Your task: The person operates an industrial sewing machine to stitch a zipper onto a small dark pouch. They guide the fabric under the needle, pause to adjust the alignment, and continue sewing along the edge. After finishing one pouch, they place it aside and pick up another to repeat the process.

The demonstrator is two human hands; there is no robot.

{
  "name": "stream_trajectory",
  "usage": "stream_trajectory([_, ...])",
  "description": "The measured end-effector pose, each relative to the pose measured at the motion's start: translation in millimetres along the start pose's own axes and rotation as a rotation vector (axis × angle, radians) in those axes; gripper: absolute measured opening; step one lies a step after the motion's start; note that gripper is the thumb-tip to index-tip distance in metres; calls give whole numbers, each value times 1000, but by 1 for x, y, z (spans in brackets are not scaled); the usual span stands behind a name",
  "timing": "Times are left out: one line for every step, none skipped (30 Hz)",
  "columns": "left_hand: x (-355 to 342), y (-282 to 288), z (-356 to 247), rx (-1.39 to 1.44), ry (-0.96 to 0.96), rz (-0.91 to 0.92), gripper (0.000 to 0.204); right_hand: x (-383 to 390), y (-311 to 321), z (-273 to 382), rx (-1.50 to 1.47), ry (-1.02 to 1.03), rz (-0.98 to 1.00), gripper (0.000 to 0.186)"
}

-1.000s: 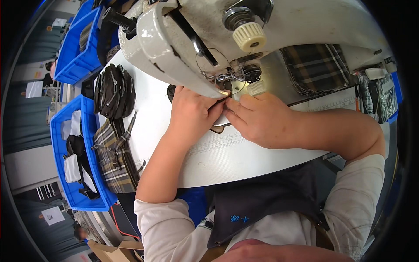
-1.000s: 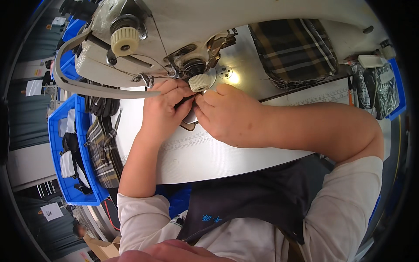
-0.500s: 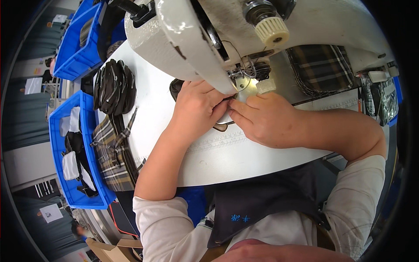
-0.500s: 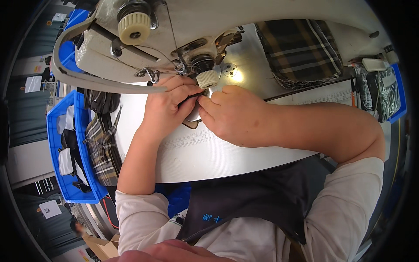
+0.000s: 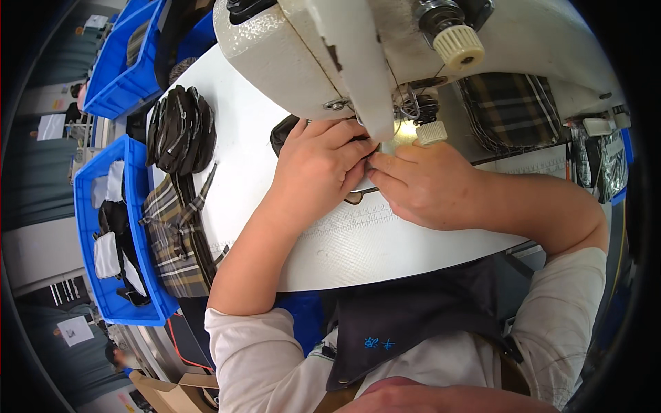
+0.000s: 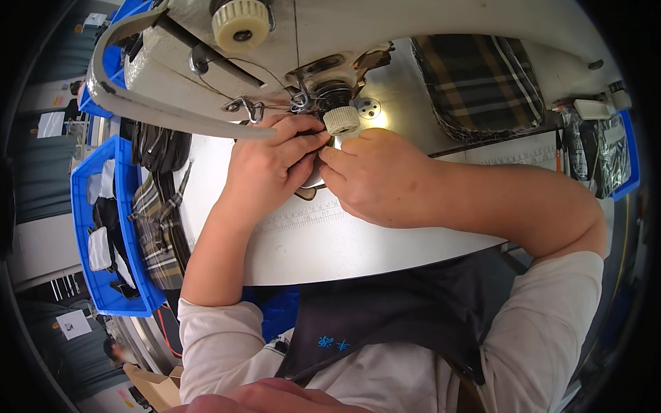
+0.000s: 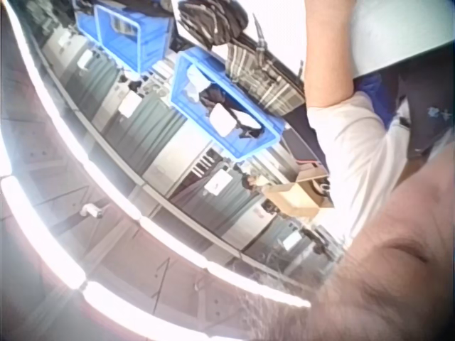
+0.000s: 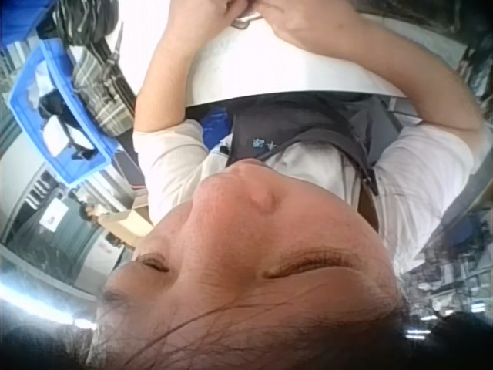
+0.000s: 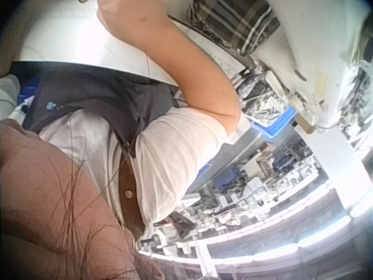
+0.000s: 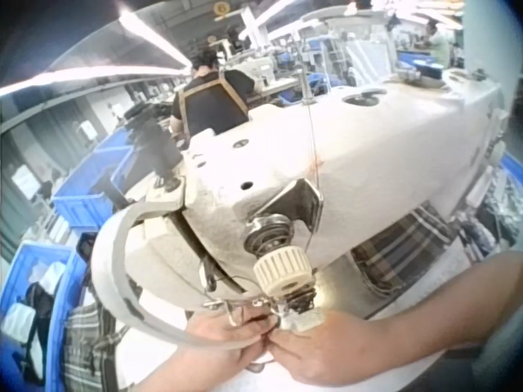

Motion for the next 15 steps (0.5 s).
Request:
stream_trajectory([1, -1, -1, -17, -2, 8, 31, 0, -1, 0, -1, 0, 5, 28])
stream_trajectory([1, -1, -2, -32, -5, 1, 30, 0, -1, 0, -2, 0, 9, 28])
stream_trajectory([0, -2, -4, -47, -9, -7, 29, 0, -1, 0, -3, 0, 14, 28])
stream_trajectory([0, -2, -5, -64, -11, -12, 29, 0, 0, 0, 3, -1, 13, 30])
stream_trajectory([0, -2, -6, -71, -6, -6, 28, 0, 1, -1, 9, -2, 12, 33])
stream_trajectory([1, -3, -6, -77, -1, 1, 28, 0, 0, -1, 15, -4, 12, 36])
stream_trajectory([1, -3, -6, -84, 1, 6, 28, 0, 0, -1, 16, -10, 11, 34])
stream_trajectory([0, -3, -7, -95, 2, 2, 28, 1, -1, -1, 16, -16, 10, 32])
stream_trajectory([-1, -3, -7, -106, 2, -3, 28, 1, -2, -1, 18, -23, 10, 31])
stream_trajectory([-1, -3, -7, -118, 3, -7, 28, 1, -2, -1, 29, -24, -1, 30])
stream_trajectory([-1, -4, -7, -132, 15, -7, 27, 0, -2, -1, 40, -24, -12, 30])
stream_trajectory([-2, -4, -6, -146, 27, -7, 27, 0, -1, -1, 51, -25, -22, 30])
stream_trajectory([-3, -5, -6, -158, 37, -10, 27, -1, -1, -1, 63, -31, -29, 29])
stream_trajectory([-3, -5, -7, -182, 45, -7, 26, -1, -1, -2, 75, -36, -35, 28])
stream_trajectory([-4, -6, -7, -207, 53, -3, 25, -2, -1, -3, 87, -41, -42, 28])
Point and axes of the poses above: each hand's wrist, its own x-axis away from the middle knuckle, its own y-axis out of the back of the hand, z = x × y, the point moved 6 cm from there along -x, towards the middle knuckle, and after that the axes turned 4 degrees about -y, right-handed, at the moved point
